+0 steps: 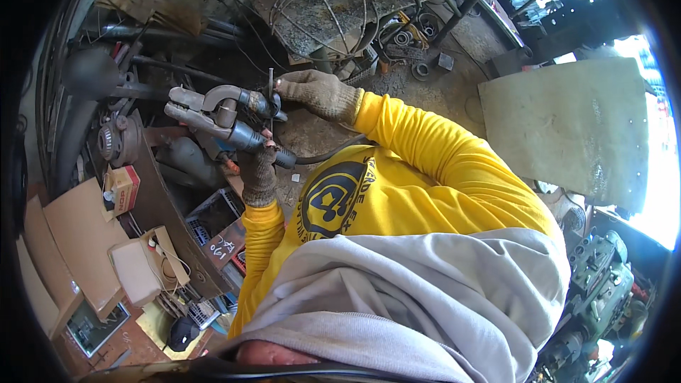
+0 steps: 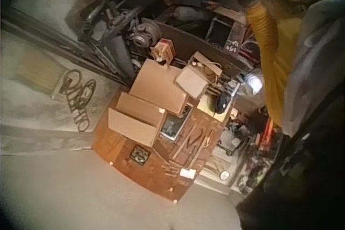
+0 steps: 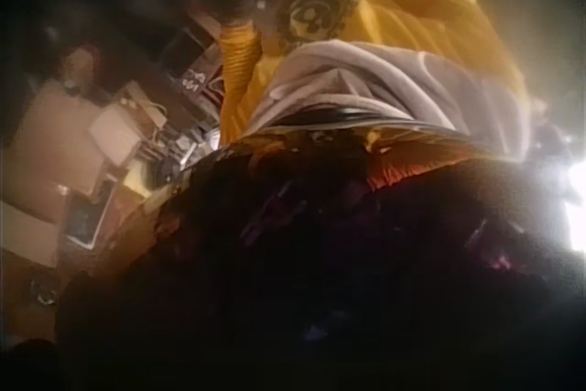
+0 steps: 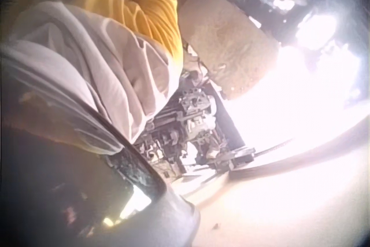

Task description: The person welds sections of a wire frame together on a workbench using a welding rod, joining metal pieces at multiple points while another person works in the background.

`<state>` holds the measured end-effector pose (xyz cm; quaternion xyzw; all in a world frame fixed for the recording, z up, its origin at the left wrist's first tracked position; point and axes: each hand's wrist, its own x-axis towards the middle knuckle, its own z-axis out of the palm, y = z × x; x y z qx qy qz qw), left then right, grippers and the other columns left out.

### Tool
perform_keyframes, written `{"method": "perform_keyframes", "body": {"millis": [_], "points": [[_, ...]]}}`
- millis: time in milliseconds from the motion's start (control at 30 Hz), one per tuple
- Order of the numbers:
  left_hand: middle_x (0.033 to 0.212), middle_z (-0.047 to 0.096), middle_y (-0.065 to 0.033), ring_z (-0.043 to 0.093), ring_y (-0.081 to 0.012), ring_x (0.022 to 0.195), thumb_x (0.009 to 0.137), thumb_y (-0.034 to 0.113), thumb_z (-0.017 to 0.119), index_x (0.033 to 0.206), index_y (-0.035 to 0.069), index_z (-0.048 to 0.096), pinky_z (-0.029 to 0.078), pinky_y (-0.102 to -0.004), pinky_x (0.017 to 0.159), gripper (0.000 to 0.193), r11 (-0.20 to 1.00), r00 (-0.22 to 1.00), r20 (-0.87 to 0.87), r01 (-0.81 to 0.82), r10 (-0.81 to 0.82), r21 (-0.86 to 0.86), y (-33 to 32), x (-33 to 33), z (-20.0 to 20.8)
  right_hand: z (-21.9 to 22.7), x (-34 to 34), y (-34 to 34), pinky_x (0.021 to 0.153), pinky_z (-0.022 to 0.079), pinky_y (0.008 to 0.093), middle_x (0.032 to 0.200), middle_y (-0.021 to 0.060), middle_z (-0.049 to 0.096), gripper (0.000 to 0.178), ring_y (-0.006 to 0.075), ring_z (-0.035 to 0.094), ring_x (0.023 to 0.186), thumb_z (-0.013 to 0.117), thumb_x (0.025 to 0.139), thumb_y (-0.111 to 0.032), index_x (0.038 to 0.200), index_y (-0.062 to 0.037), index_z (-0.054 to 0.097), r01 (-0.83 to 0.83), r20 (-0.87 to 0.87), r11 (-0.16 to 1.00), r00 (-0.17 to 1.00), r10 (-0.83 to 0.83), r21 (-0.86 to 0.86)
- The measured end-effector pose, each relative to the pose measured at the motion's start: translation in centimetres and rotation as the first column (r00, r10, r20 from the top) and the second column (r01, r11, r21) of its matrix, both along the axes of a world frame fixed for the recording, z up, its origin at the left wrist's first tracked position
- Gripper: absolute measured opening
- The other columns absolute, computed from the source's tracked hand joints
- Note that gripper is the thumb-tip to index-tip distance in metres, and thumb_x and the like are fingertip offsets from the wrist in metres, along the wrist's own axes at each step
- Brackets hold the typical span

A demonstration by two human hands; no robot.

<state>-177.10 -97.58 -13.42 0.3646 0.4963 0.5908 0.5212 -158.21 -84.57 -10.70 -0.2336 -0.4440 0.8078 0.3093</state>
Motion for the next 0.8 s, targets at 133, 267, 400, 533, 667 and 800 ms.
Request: {"method": "perform_keyframes", "body": {"millis": [133,267,400,533,667,800], "points": [[0.106,0.063,-0.0051,0.063,-0.0134,0.087,0.083,0.016,0.082,0.113,0.002,0.060,0.054,-0.0275,0.073,0.039,0.999,0.998,-0.034,0.046,-0.046,-0.013,1.1,0.1,0.1,0.9,0.3,0.3,0.102,0.048,0.0313,0.120,0.0086,0.069,0.039,0.0170,0.063,0.114,0.053,0.107,-0.030,0.129,0.0010,0.062,0.097,0.246,0.994,0.963,-0.106,0.052],[0.107,0.063,-0.0062,0.064,-0.0150,0.085,0.083,0.016,0.082,0.120,0.003,0.058,0.055,-0.0277,0.072,0.046,0.996,0.969,-0.245,0.026,-0.046,-0.083,2.0,-1.3,0.0,0.6,1.5,1.7,0.093,0.052,0.0309,0.113,0.0097,0.071,0.038,0.0181,0.067,0.101,0.053,0.106,-0.034,0.121,0.0001,0.063,0.383,0.083,0.904,0.911,-0.404,0.190],[0.116,0.058,-0.0062,0.062,-0.0167,0.094,0.081,0.018,0.083,0.132,0.005,0.050,0.057,-0.0332,0.076,0.062,0.996,0.994,-0.073,-0.084,0.081,-0.043,1.5,-3.9,-0.4,1.7,3.8,4.0,0.070,0.054,0.0283,0.091,0.0086,0.070,0.037,0.0170,0.067,0.078,0.051,0.107,-0.036,0.111,-0.0009,0.062,0.576,0.069,0.812,0.810,-0.582,0.094],[0.112,0.058,-0.0040,0.061,-0.0164,0.095,0.077,0.013,0.081,0.125,0.010,0.051,0.056,-0.0341,0.075,0.057,0.984,0.947,0.296,-0.156,0.124,0.087,2.8,-2.8,1.5,3.5,5.9,4.5,0.053,0.045,0.0249,0.076,0.0039,0.062,0.037,0.0110,0.054,0.058,0.049,0.108,-0.036,0.110,-0.0027,0.064,0.556,0.253,0.831,0.808,-0.533,-0.027],[0.103,0.059,-0.0035,0.062,-0.0166,0.085,0.078,0.016,0.082,0.127,0.014,0.048,0.055,-0.0358,0.065,0.059,0.942,0.958,0.047,-0.286,0.282,0.178,6.0,-5.1,-0.3,5.0,8.9,8.1,0.058,0.050,0.0267,0.078,0.0037,0.064,0.037,0.0121,0.060,0.065,0.048,0.108,-0.036,0.111,-0.0025,0.065,0.290,0.385,0.777,0.739,-0.553,0.558],[0.099,0.060,-0.0047,0.061,-0.0173,0.071,0.078,0.023,0.085,0.134,0.012,0.047,0.053,-0.0356,0.058,0.068,0.968,0.962,-0.111,-0.243,0.249,0.065,10.7,-4.2,5.8,10.2,10.4,10.5,0.065,0.055,0.0286,0.081,0.0030,0.066,0.039,0.0131,0.066,0.071,0.048,0.108,-0.036,0.118,-0.0024,0.065,0.454,0.197,0.650,0.708,-0.679,0.609]]}}
